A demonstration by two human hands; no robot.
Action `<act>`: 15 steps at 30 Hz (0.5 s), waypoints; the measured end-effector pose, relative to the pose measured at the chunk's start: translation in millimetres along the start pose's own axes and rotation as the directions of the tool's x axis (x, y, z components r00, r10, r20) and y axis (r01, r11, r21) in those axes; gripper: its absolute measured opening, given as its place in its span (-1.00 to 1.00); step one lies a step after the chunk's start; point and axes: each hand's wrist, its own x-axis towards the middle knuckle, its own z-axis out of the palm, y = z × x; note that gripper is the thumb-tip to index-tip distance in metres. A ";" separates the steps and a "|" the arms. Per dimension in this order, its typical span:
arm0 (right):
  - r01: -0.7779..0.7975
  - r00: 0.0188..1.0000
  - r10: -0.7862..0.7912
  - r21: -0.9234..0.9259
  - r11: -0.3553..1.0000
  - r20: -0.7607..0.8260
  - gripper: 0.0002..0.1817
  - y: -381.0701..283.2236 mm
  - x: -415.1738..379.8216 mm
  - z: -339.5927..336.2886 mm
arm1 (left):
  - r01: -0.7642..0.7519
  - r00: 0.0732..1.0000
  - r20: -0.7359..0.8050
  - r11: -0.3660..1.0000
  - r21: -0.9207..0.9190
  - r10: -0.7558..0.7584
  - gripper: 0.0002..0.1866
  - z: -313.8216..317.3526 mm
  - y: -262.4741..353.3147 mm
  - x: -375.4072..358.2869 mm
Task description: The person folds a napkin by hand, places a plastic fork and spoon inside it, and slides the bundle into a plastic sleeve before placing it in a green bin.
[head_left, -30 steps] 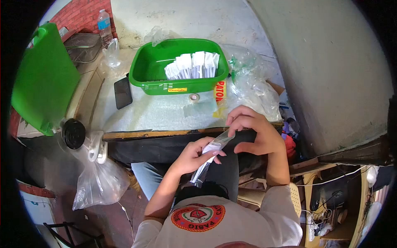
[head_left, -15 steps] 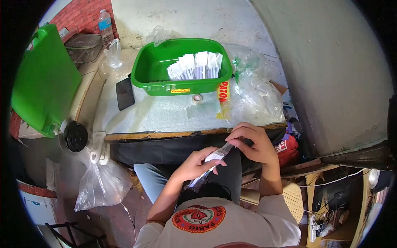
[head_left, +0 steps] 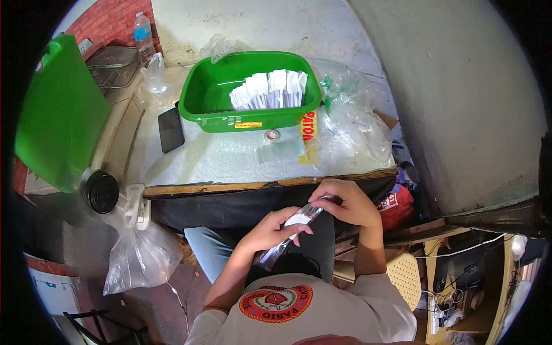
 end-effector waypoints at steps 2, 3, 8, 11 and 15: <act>0.036 0.999 -0.036 -0.002 0.999 -0.005 -0.90 2.9 0.2 0.4 | 0.023 1.000 0.019 1.000 -0.008 -0.023 -0.71 -0.6 -0.8 0.0; 0.070 0.997 -0.070 -0.008 0.998 -0.012 -0.90 3.7 0.3 0.1 | 0.023 1.000 0.018 1.000 -0.007 -0.023 -0.71 -1.0 -0.7 -0.2; 0.013 0.999 -0.013 0.012 1.000 -0.043 -0.88 -0.4 -2.8 1.8 | 0.034 0.998 0.049 0.999 -0.028 -0.032 -0.72 -0.4 -0.3 -1.0; 0.002 0.995 0.002 0.040 0.999 -0.100 -0.87 -2.8 -1.4 6.2 | 0.016 0.999 0.035 0.997 -0.076 -0.013 -0.69 2.2 0.9 1.2; 0.068 0.984 -0.055 0.072 0.995 -0.167 -0.87 -6.2 3.6 10.3 | -0.174 0.983 -0.070 0.983 -0.057 0.170 -0.70 6.3 4.0 7.1</act>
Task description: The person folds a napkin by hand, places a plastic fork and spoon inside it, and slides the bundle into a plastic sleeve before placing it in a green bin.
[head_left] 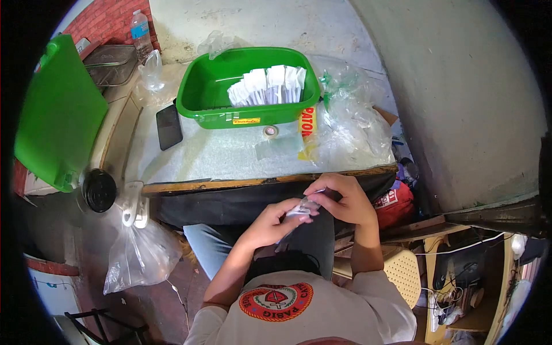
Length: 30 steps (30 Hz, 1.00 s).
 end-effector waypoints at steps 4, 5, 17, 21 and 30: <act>-0.087 0.996 0.090 0.085 0.993 -0.030 -0.59 -5.3 1.8 0.1 | -0.124 0.986 -0.057 0.918 0.378 0.156 -0.76 -5.3 18.9 7.0; -0.088 0.995 0.090 0.085 0.992 -0.029 -0.59 -3.1 1.5 1.4 | -0.180 0.964 -0.105 0.886 0.428 0.246 -0.74 -5.5 21.8 7.4; -0.173 0.981 0.194 0.451 0.875 0.001 -0.76 46.1 -23.8 64.0 | -0.165 0.842 -0.366 0.835 0.525 0.396 -0.75 3.1 16.2 9.2; -0.160 0.975 0.211 0.444 0.882 -0.069 -0.83 33.0 -18.7 66.3 | -0.217 0.756 -0.460 0.841 0.495 0.466 -0.74 4.4 26.0 7.8; -0.205 0.969 0.242 0.392 0.897 -0.049 -0.84 19.8 -20.1 70.0 | -0.202 0.533 -0.590 0.768 0.608 0.607 -0.92 1.3 46.6 3.9</act>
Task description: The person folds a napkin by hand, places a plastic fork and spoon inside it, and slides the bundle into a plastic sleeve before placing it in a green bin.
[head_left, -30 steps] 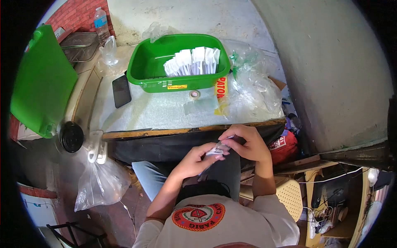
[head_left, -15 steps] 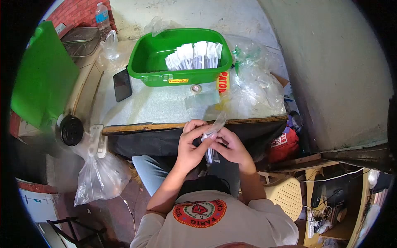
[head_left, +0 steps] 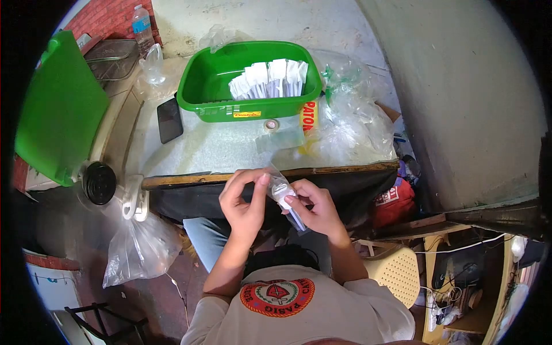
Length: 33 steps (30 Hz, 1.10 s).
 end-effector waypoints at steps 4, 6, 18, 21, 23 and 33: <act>0.006 1.000 -0.008 -0.061 0.998 -0.023 -0.83 4.4 -1.2 0.1 | -0.192 0.978 -0.047 0.963 0.190 0.205 -0.87 -7.9 0.0 8.2; 0.007 1.000 -0.009 -0.067 0.998 -0.027 -0.83 5.2 -1.5 -0.1 | -0.238 0.966 -0.045 0.942 0.238 0.255 -0.88 -10.0 2.2 11.0; 0.023 0.999 -0.026 -0.087 0.996 -0.044 -0.83 -0.1 0.5 0.9 | -0.127 0.985 -0.117 0.991 0.036 0.130 -0.81 -11.2 -5.4 5.6; 0.042 0.997 -0.046 -0.076 0.996 -0.061 -0.84 0.4 0.2 0.8 | -0.174 0.980 -0.080 0.981 0.088 0.181 -0.83 -15.6 -9.1 3.0; 0.040 0.996 -0.047 -0.103 0.994 -0.073 -0.84 -0.6 -0.7 -0.3 | -0.164 0.986 0.034 0.985 0.051 0.162 -0.71 -20.0 -11.4 2.3; -0.014 0.996 0.017 0.037 0.999 -0.085 -0.87 -0.2 -0.1 -1.4 | -0.174 0.923 0.338 0.983 -0.059 0.183 -0.58 -10.9 -20.9 -16.0</act>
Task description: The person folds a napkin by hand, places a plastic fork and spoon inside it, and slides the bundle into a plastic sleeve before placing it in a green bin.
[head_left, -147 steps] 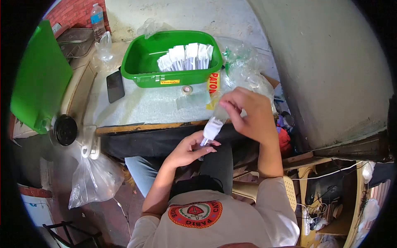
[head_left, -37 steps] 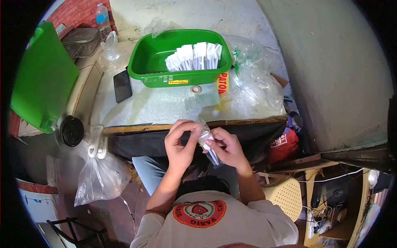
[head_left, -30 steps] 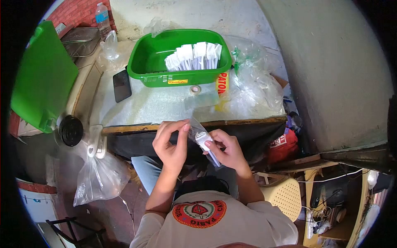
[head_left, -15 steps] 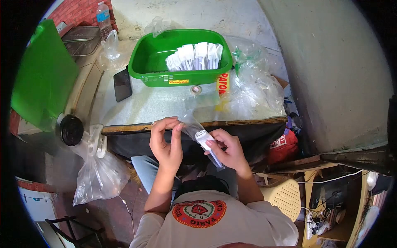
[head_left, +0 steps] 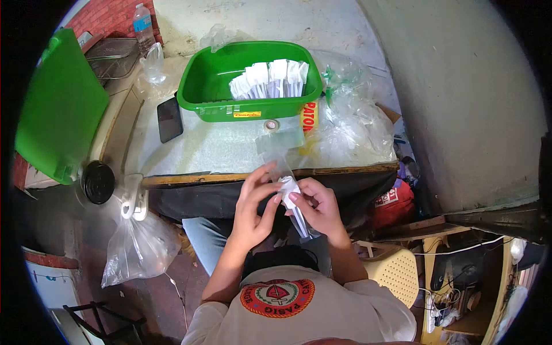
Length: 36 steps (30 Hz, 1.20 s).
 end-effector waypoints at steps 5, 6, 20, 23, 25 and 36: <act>-0.017 1.000 0.016 0.025 1.000 0.022 -0.89 -1.4 -0.2 0.6 | 0.083 0.996 0.025 0.986 0.142 -0.087 -0.75 -1.5 17.0 10.2; -0.016 1.000 0.015 0.025 1.000 0.021 -0.89 0.8 -0.6 1.7 | 0.082 0.996 0.026 0.987 0.142 -0.086 -0.75 -1.0 17.2 9.6; -0.041 0.999 0.041 0.005 0.999 0.024 -0.87 -3.8 0.9 9.6 | 0.310 0.907 -0.200 0.911 -0.273 -0.369 -0.63 10.9 9.9 4.0; 0.012 1.000 -0.012 -0.078 0.997 0.004 -0.87 -1.4 3.3 9.6 | 0.367 0.865 -0.121 0.779 -0.509 -0.487 -0.61 11.3 6.4 3.7; 0.034 0.999 -0.034 -0.124 0.992 0.002 -0.86 0.5 3.8 9.0 | 0.382 0.857 -0.114 0.769 -0.512 -0.502 -0.61 10.1 4.6 2.3; 0.088 0.996 -0.090 -0.140 0.986 -0.009 -0.85 5.0 3.6 11.0 | 0.245 0.958 -0.081 0.929 -0.278 -0.277 -0.71 4.4 0.6 -2.4</act>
